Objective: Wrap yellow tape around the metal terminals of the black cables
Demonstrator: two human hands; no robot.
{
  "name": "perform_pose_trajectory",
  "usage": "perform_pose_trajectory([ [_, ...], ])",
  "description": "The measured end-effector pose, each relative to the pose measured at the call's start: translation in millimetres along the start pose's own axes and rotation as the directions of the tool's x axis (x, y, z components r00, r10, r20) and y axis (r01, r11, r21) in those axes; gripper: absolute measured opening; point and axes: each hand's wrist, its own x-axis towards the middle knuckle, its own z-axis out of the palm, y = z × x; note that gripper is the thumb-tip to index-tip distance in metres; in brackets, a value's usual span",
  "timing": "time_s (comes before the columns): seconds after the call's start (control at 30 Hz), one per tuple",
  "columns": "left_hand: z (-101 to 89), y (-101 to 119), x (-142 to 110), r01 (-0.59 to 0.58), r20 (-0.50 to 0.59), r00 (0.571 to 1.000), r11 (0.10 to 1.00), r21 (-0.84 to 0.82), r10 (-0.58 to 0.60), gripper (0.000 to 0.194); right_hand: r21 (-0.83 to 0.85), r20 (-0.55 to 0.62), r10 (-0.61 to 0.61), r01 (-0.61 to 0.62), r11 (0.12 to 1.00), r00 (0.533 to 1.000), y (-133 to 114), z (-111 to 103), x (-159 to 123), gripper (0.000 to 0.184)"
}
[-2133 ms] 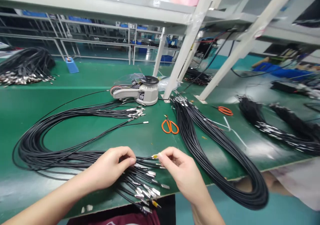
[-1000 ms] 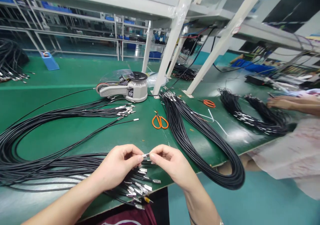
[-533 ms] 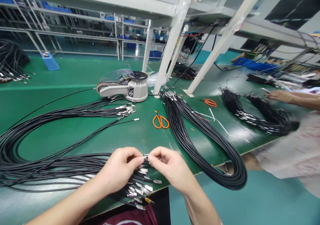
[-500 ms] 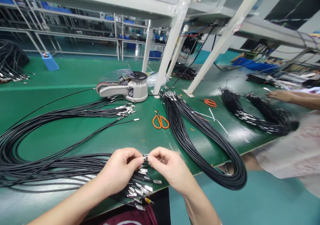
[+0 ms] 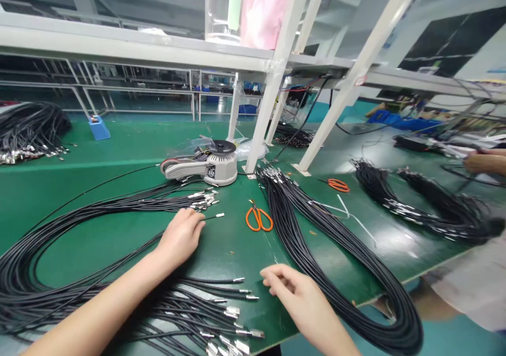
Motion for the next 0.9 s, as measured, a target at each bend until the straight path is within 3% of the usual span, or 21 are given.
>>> perform_pose_trajectory([
  [0.1, 16.4, -18.1, 32.2, 0.077, -0.062, 0.995, 0.996, 0.037, -0.075, 0.018, 0.051, 0.005, 0.004, -0.004, 0.999, 1.000, -5.1, -0.5, 4.7, 0.026],
  [0.23, 22.5, -16.8, 51.8, 0.122, -0.056, 0.991, 0.992, -0.023, -0.123, 0.015, 0.171, 0.047, -0.016, 0.008, 0.985, 0.999, -15.0, 10.6, 19.3, 0.024],
  [0.33, 13.2, -4.0, 41.2, 0.114, 0.008, 0.993, 0.983, -0.144, -0.114, 0.015, 0.335, -0.003, -0.027, 0.027, 0.942, 1.000, -23.4, 16.8, 39.0, 0.024],
  [0.47, -3.0, 21.8, 9.0, 0.098, 0.145, 0.988, 0.940, -0.326, -0.052, 0.017, 0.470, -0.047, -0.084, 0.096, 0.877, 0.995, -38.7, 21.2, 66.6, 0.028],
  [0.57, -6.6, 41.0, -8.7, 0.114, 0.175, 0.984, 0.866, -0.486, -0.031, 0.021, 0.453, -0.010, -0.118, 0.110, 0.885, 0.993, -49.6, 25.6, 75.9, 0.016],
  [0.7, -1.3, 55.0, -12.4, 0.147, 0.134, 0.987, 0.804, -0.576, -0.084, 0.018, 0.400, -0.024, -0.139, 0.137, 0.906, 0.990, -54.7, 31.0, 73.1, 0.012],
  [0.83, 0.6, 50.5, -13.1, 0.194, 0.141, 0.980, 0.794, -0.576, -0.137, 0.022, 0.349, -0.048, -0.104, 0.114, 0.930, 0.993, -52.7, 34.0, 70.9, 0.012],
  [0.9, 4.2, 43.6, -18.7, 0.200, 0.150, 0.979, 0.804, -0.560, -0.139, 0.022, 0.346, 0.015, -0.082, 0.072, 0.935, 0.997, -54.0, 32.7, 77.4, 0.013],
])
